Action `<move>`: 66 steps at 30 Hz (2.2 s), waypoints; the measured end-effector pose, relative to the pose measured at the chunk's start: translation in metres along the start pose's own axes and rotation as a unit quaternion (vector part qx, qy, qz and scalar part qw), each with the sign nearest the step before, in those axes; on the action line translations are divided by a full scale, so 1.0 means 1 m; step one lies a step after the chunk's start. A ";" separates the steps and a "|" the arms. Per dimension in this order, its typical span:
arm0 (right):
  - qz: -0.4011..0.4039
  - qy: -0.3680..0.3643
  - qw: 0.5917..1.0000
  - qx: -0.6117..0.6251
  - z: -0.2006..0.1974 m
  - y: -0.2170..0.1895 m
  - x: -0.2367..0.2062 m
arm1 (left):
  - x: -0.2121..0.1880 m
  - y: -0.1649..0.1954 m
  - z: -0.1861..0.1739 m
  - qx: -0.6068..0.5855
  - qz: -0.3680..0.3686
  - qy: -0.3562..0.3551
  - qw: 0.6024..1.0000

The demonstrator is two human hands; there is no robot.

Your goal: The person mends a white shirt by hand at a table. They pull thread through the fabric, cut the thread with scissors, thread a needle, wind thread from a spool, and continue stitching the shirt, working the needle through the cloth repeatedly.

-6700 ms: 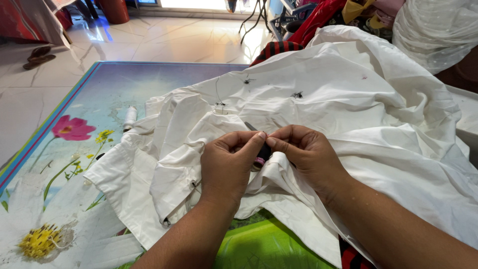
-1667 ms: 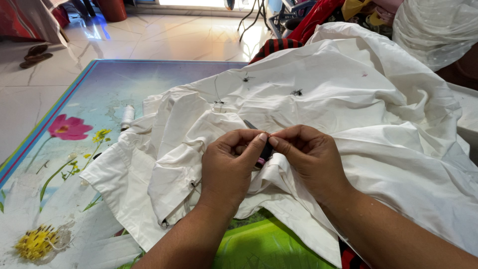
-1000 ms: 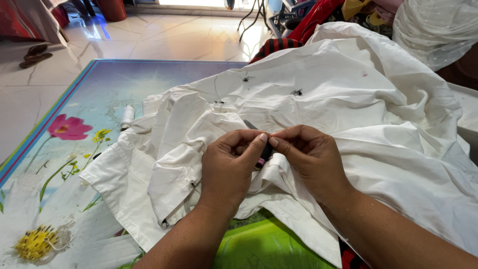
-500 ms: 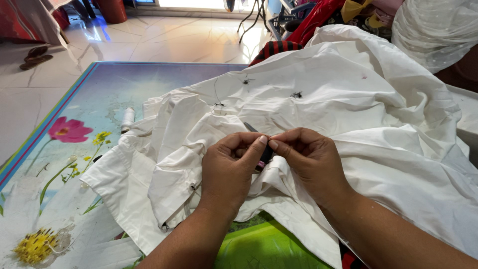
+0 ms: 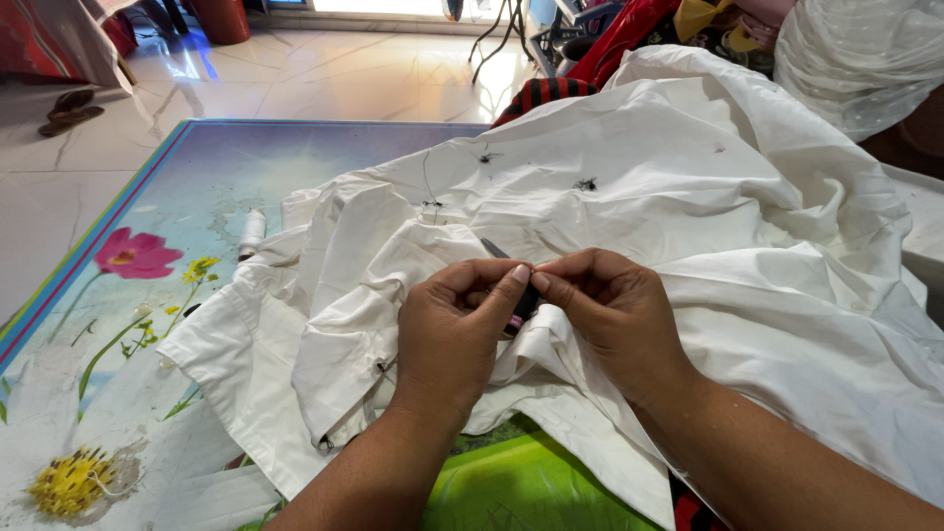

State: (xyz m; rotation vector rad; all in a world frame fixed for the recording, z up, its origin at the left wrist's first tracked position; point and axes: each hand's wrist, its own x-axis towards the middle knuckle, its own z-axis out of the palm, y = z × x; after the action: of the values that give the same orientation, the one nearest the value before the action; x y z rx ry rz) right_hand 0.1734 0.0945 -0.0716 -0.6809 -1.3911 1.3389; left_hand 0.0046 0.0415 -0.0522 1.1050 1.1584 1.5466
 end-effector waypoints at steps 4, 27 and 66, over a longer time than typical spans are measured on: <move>-0.001 -0.003 1.000 0.004 0.002 -0.002 0.001 | 0.000 0.000 0.000 -0.003 -0.005 0.001 1.000; -0.013 0.016 0.998 -0.055 0.061 -0.137 -0.029 | -0.045 0.100 -0.012 -0.090 0.067 -0.031 0.993; 0.045 -0.024 0.999 0.005 0.076 -0.149 -0.040 | -0.056 0.131 -0.013 -0.043 0.084 0.020 0.995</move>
State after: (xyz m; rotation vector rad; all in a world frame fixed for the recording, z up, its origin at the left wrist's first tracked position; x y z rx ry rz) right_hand 0.1530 -0.0007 0.0702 -0.7168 -1.4047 1.4395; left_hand -0.0138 -0.0377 0.0652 1.1414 1.0361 1.7391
